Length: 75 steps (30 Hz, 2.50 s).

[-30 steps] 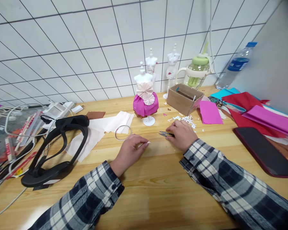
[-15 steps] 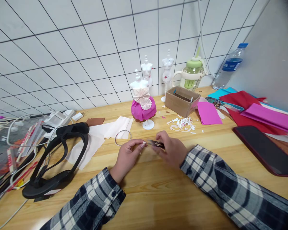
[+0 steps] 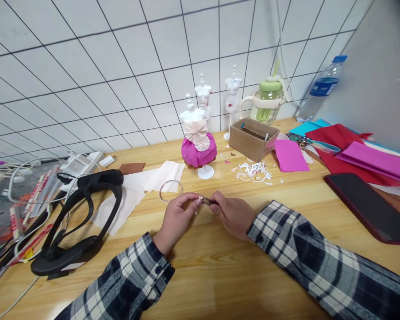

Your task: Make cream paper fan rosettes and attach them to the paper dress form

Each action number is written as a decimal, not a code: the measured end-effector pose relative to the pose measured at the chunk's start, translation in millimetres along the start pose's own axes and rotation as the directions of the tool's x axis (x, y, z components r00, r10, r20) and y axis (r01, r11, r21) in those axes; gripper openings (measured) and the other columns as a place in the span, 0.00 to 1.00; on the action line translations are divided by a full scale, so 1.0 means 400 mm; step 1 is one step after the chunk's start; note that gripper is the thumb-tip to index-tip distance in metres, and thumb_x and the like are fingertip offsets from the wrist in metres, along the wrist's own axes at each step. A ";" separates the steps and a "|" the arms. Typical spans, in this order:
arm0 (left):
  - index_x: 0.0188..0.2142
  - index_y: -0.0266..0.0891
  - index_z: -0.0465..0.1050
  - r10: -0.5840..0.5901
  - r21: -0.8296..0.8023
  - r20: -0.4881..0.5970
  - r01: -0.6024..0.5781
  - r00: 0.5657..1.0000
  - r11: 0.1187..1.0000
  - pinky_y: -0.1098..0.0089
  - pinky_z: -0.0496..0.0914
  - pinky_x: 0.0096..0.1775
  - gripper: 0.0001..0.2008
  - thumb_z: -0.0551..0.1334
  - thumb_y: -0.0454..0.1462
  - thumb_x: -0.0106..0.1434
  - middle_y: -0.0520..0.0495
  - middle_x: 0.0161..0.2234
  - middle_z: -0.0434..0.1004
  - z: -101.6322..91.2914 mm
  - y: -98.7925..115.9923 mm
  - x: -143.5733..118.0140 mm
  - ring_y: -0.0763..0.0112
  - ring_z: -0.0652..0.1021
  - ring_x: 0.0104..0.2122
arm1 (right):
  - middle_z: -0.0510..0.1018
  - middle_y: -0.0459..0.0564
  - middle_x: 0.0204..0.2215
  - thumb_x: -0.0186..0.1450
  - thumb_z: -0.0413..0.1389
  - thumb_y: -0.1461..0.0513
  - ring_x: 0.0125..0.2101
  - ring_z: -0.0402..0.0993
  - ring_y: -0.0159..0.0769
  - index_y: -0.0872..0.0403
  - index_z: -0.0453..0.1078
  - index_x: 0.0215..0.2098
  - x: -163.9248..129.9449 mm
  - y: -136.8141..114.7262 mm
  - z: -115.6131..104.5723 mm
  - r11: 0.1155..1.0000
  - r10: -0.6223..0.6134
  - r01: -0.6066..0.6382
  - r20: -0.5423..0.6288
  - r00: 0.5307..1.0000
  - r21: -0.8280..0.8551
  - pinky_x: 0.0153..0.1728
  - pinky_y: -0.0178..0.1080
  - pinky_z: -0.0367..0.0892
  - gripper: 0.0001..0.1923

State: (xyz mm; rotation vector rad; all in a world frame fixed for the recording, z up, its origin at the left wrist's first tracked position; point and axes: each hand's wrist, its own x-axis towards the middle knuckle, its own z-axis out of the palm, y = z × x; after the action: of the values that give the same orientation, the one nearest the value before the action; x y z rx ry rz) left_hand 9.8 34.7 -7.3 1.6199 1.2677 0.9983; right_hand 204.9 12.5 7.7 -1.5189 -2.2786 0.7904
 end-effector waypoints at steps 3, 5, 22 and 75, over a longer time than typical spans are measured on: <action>0.35 0.38 0.78 0.032 0.032 0.009 -0.032 0.999 0.999 0.65 0.74 0.42 0.10 0.65 0.43 0.60 0.44 0.36 0.83 -0.001 0.000 -0.001 0.64 0.80 0.37 | 0.78 0.49 0.31 0.74 0.39 0.53 0.28 0.72 0.37 0.53 0.62 0.46 0.000 -0.002 0.000 1.000 -0.002 0.002 0.011 1.000 -0.026 0.27 0.36 0.51 0.16; 0.35 0.39 0.79 0.062 0.044 0.020 -0.063 0.998 0.997 0.65 0.74 0.43 0.09 0.65 0.42 0.60 0.45 0.35 0.83 -0.001 0.001 -0.001 0.64 0.80 0.36 | 0.79 0.50 0.31 0.74 0.39 0.54 0.28 0.73 0.37 0.53 0.62 0.46 0.000 -0.002 0.002 0.999 -0.007 0.008 0.018 1.000 -0.044 0.27 0.36 0.50 0.15; 0.35 0.39 0.79 0.093 0.055 0.051 -0.096 0.994 0.994 0.65 0.74 0.42 0.08 0.65 0.41 0.60 0.44 0.35 0.83 0.001 -0.001 -0.005 0.64 0.80 0.36 | 0.80 0.51 0.32 0.75 0.39 0.52 0.29 0.74 0.38 0.54 0.62 0.46 0.001 -0.009 -0.002 0.997 0.016 -0.014 0.025 1.000 -0.070 0.26 0.36 0.48 0.18; 0.34 0.38 0.77 -0.009 -0.157 0.113 0.027 0.994 0.987 0.67 0.74 0.41 0.11 0.69 0.43 0.57 0.44 0.36 0.82 0.013 0.016 -0.012 0.66 0.80 0.36 | 0.60 0.37 0.21 0.59 0.61 0.54 0.22 0.56 0.28 0.56 0.69 0.51 0.019 0.025 0.032 0.761 -0.005 0.066 -0.097 0.995 0.645 0.25 0.33 0.54 0.25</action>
State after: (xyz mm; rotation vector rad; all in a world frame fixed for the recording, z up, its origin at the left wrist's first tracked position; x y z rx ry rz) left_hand 15.8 28.2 -3.4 1.5175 1.0982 0.9585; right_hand 202.7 18.7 -8.9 -1.1384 -1.6775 1.2998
